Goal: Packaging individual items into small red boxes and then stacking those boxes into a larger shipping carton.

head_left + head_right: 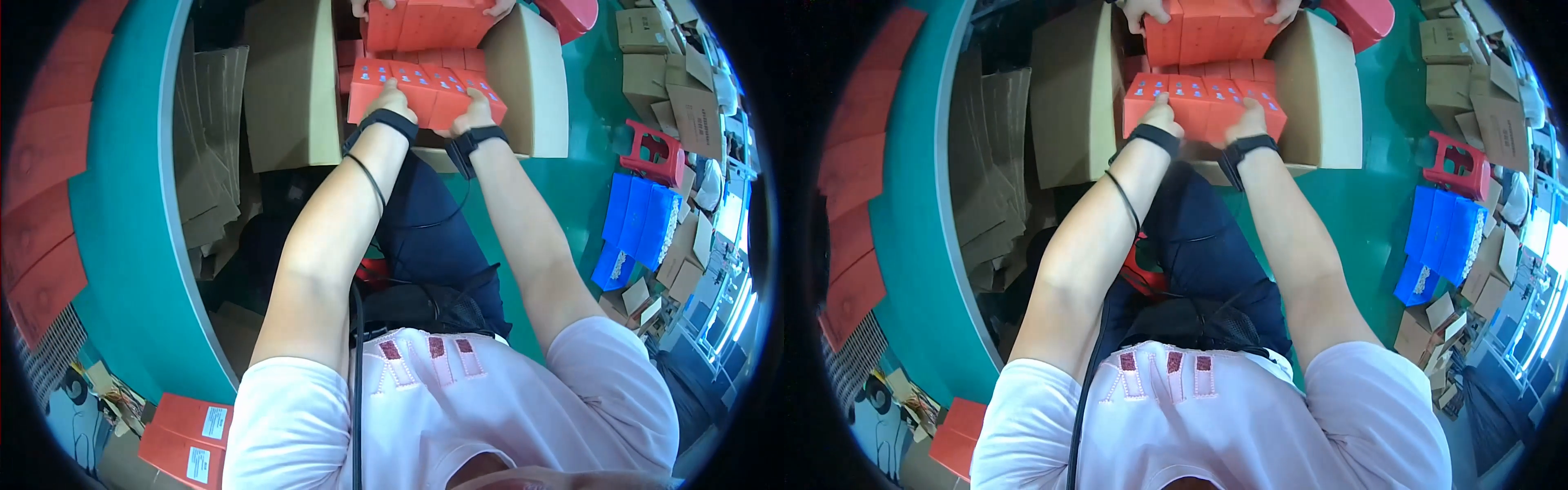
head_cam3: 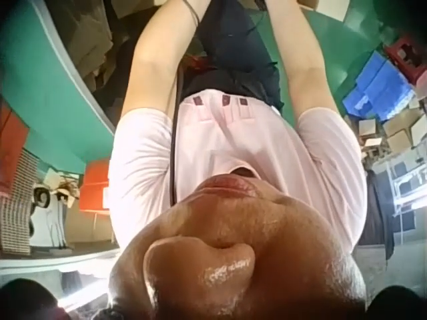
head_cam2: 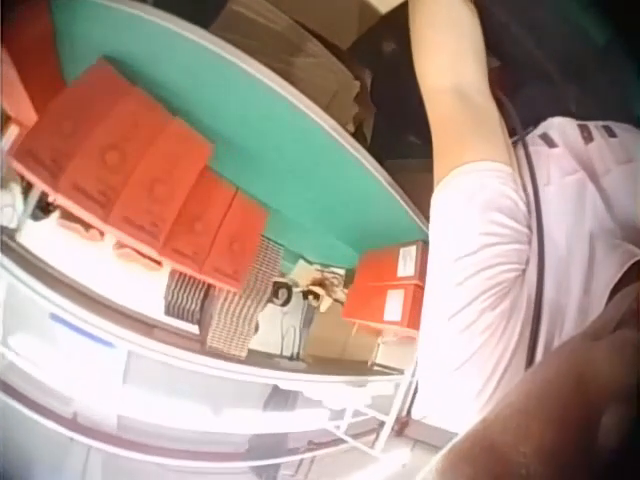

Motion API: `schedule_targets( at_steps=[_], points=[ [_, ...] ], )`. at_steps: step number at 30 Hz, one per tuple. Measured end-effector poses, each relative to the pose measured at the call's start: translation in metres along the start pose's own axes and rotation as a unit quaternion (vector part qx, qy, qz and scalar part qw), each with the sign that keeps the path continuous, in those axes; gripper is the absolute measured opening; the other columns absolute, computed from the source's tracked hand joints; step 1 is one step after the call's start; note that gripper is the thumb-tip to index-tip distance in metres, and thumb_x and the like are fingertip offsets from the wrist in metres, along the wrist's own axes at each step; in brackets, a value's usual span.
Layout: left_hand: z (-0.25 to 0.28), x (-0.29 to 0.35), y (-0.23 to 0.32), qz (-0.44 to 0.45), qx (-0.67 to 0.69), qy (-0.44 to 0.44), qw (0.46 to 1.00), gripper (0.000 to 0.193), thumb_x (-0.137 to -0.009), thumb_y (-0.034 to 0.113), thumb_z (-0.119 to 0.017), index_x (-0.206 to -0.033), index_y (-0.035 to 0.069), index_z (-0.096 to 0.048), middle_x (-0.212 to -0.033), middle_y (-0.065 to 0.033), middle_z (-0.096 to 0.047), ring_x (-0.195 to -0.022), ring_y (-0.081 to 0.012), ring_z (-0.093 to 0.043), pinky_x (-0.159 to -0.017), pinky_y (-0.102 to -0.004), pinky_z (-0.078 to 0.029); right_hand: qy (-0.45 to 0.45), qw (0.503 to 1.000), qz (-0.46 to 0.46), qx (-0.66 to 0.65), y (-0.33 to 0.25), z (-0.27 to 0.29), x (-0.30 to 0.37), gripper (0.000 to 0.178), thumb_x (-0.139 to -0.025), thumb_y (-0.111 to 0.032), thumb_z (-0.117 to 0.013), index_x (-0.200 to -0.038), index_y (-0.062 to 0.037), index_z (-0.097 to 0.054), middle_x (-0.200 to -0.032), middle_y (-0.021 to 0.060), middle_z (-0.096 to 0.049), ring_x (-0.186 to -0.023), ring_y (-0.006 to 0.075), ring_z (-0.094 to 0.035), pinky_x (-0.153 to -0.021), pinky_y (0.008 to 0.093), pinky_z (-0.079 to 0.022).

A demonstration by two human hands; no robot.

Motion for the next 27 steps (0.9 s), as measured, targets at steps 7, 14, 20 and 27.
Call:
schedule_targets(
  at_steps=[7, 14, 20, 27],
  points=[
    [0.001, 0.124, -0.021, -0.135, 0.24, -0.043, 0.96, 0.054, -0.087, 0.015, -0.076, -0.131, -0.004, -0.05, -0.123, -0.0173, -0.062, -0.109, -0.032, -0.064, -0.09, -0.0487, -0.056, -0.11, 0.974, 0.159, -0.114, -0.044, 0.037, 0.145, 0.063, -0.09, -0.04, -0.059, -0.144, -0.0142, -0.04, -0.146, 0.0157, -0.047, -0.135, 0.0384, -0.042, -0.108, 0.0695, -0.029],
    [0.055, 0.232, -0.03, -0.393, 0.337, -0.212, 0.829, 0.072, -0.08, 0.011, -0.083, -0.129, 0.001, -0.032, -0.127, -0.0187, -0.053, -0.114, -0.0241, -0.056, -0.1, -0.0385, -0.047, -0.214, 0.937, 0.229, -0.156, -0.041, 0.053, 0.262, 0.063, -0.09, -0.033, -0.066, -0.144, -0.0107, -0.042, -0.147, 0.0151, -0.047, -0.137, 0.0355, -0.042, -0.108, 0.0687, -0.032],
    [0.151, 0.344, -0.042, -0.507, 0.418, -0.272, 0.703, 0.081, -0.084, 0.017, -0.081, -0.138, 0.001, -0.023, -0.133, -0.0188, -0.049, -0.123, -0.0239, -0.051, -0.105, -0.0385, -0.045, -0.335, 0.894, 0.264, -0.139, -0.022, 0.028, 0.368, 0.074, -0.087, -0.028, -0.073, -0.146, -0.003, -0.035, -0.148, 0.0199, -0.039, -0.137, 0.0406, -0.037, -0.112, 0.0665, -0.031],
    [0.297, 0.464, -0.084, -0.654, 0.467, -0.202, 0.56, 0.068, -0.089, 0.022, -0.077, -0.136, 0.004, -0.032, -0.128, -0.0119, -0.055, -0.116, -0.0175, -0.057, -0.098, -0.0336, -0.049, -0.65, 0.74, 0.171, -0.033, 0.051, -0.052, 0.527, 0.064, -0.09, -0.034, -0.067, -0.142, -0.0058, -0.044, -0.144, 0.018, -0.049, -0.133, 0.0375, -0.045, -0.11, 0.0612, -0.036]
  ],
)
Point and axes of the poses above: each hand's wrist, its own x-axis away from the middle knuckle, its own z-axis out of the back of the hand, y = z × x, the point moved 7 cm from there along -x, towards the middle knuckle
